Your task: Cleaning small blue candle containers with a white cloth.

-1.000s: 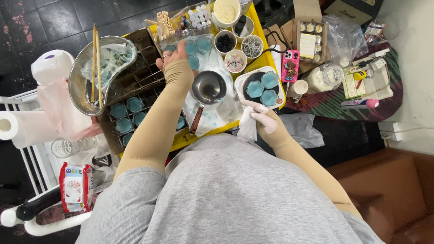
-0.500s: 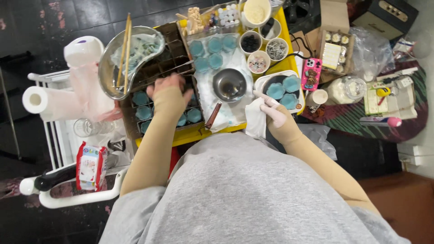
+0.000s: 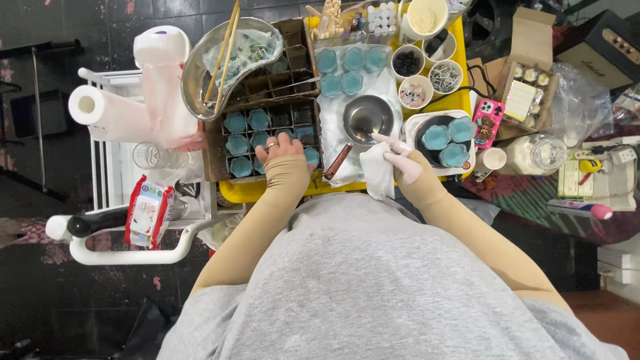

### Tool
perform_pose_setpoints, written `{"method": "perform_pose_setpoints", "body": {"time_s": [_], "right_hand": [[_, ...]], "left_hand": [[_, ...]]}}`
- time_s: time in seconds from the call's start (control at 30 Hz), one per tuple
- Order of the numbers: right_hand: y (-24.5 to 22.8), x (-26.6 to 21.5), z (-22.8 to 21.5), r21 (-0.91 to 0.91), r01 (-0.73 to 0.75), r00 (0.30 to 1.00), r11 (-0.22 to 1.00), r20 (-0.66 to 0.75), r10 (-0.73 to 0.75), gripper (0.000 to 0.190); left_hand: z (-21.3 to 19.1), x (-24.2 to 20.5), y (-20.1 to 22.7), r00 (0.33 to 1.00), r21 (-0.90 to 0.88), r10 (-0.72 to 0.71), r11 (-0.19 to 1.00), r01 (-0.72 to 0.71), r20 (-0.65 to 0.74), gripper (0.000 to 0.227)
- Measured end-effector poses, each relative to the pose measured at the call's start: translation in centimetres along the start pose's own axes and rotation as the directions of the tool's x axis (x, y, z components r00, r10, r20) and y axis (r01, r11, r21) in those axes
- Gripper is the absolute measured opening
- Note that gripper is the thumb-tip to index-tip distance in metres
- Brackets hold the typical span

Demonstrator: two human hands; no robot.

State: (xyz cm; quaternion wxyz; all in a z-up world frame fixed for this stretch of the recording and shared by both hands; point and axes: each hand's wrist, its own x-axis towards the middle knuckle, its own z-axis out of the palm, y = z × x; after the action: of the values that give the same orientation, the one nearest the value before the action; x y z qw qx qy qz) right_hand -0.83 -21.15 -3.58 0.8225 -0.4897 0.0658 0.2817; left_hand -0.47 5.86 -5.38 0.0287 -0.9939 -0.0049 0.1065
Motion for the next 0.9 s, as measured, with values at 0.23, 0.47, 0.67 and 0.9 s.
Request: {"method": "perform_pose_setpoints", "body": {"time_s": [0.23,0.47,0.67,0.9], "right_hand": [[-0.4,-1.9,-0.4,-0.424,0.141,0.988,0.894,0.007,-0.153,0.046],[-0.4,-2.6,-1.7,-0.795,0.502,0.824,0.339,0.321,-0.468,0.026],[-0.7,-2.6,-1.9,-0.772,0.433,0.875,0.465,0.236,-0.423,0.029],[-0.8,-2.6,-2.3,-0.712,0.404,0.897,0.574,0.184,-0.402,0.032]], "left_hand": [[3.1,2.4,1.1,0.994,0.095,-0.04,0.995,0.03,0.101,0.054],[1.8,3.1,1.5,0.978,0.142,0.032,0.988,-0.062,0.205,0.056],[1.4,3.1,0.8,0.98,0.058,0.0,0.998,-0.012,0.197,0.049],[-2.1,1.1,-1.0,0.986,-0.024,0.083,0.996,-0.08,0.144,0.06]]}}
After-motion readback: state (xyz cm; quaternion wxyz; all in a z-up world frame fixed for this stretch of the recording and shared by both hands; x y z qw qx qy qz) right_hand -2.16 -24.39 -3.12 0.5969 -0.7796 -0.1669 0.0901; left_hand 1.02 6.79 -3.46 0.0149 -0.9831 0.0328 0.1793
